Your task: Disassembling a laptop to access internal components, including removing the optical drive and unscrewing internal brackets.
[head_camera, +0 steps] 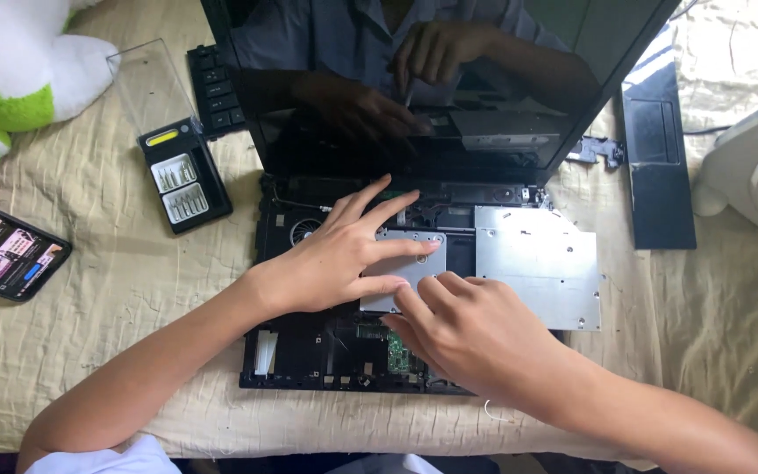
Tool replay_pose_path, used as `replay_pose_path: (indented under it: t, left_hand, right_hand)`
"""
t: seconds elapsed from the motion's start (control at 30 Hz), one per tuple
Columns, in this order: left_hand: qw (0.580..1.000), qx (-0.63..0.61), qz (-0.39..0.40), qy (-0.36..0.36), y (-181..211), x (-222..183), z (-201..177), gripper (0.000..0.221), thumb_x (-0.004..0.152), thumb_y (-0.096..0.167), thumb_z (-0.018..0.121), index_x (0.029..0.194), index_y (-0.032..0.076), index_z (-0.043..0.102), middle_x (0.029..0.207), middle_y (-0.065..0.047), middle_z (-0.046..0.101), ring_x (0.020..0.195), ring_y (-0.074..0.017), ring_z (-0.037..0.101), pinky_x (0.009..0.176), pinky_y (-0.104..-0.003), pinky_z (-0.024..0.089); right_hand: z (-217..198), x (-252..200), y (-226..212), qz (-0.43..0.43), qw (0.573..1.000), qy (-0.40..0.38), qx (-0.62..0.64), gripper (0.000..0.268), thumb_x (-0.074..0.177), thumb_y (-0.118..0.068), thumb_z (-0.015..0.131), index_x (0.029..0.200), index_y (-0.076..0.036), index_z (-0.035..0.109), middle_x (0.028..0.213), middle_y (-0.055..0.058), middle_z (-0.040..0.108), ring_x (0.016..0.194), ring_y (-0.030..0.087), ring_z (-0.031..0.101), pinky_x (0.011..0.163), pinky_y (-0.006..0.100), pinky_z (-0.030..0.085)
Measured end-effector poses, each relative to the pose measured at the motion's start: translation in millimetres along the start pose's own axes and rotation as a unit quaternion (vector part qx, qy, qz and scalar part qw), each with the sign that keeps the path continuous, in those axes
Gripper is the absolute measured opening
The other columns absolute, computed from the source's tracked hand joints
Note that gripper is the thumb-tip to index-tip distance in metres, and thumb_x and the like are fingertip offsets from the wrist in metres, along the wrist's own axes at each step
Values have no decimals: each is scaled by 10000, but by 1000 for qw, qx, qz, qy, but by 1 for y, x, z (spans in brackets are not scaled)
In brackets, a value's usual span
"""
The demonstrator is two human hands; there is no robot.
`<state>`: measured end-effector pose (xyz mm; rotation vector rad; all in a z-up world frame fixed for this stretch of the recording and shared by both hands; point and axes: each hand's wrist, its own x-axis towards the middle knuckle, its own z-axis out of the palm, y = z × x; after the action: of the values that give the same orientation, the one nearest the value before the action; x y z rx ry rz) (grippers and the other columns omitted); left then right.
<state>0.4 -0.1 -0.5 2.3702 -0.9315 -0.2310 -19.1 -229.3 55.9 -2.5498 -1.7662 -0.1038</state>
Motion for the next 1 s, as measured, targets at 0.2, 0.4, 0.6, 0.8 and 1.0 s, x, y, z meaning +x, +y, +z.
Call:
replay_pose_path:
  t: [0.2,0.4,0.6,0.8,1.0]
  left_hand:
    - [1000,2,0,6,-2,-1,1,483,972,359,658,1443,281,590,1635,-227,282,1519,-514,116,1140,-688,221]
    - [1000,9,10,19,-5,0,8,467,968,370,661,1425,294,600,1624,-230,305,1509,-528,144,1119,-699,236]
    - [1000,-11,-7,4,-3,-1,5,472,971,388,641,1432,305,583,1643,-227,279,1520,-528,107,1140,-694,190]
    - [999,-36,-18,-20,3,-2,-4,464,992,394,596,1445,295,571,1655,-227,242,1530,-517,62,1149,-689,156]
    - [999,-43,-23,-20,4,-1,-6,470,982,390,614,1440,283,588,1646,-232,260,1531,-509,59,1148,-681,155]
  right_hand:
    - [8,3,7,-63,996,46,50,239,966,-54,621,1189,-43,534,854,73,526,734,222,543,528,344,502]
    - [0,3,6,-44,998,23,34,255,1007,-199,596,1211,-54,543,736,28,525,606,220,530,482,357,466]
    - [11,0,6,-54,996,7,72,218,1000,-116,556,1209,-58,526,737,36,489,580,223,483,450,373,441]
    - [10,1,1,-5,995,-9,97,164,997,-223,601,1064,-88,539,866,63,573,713,238,572,474,370,475]
    - [15,-1,6,-30,997,9,68,148,985,-130,594,1107,-62,546,737,48,547,601,224,547,403,360,443]
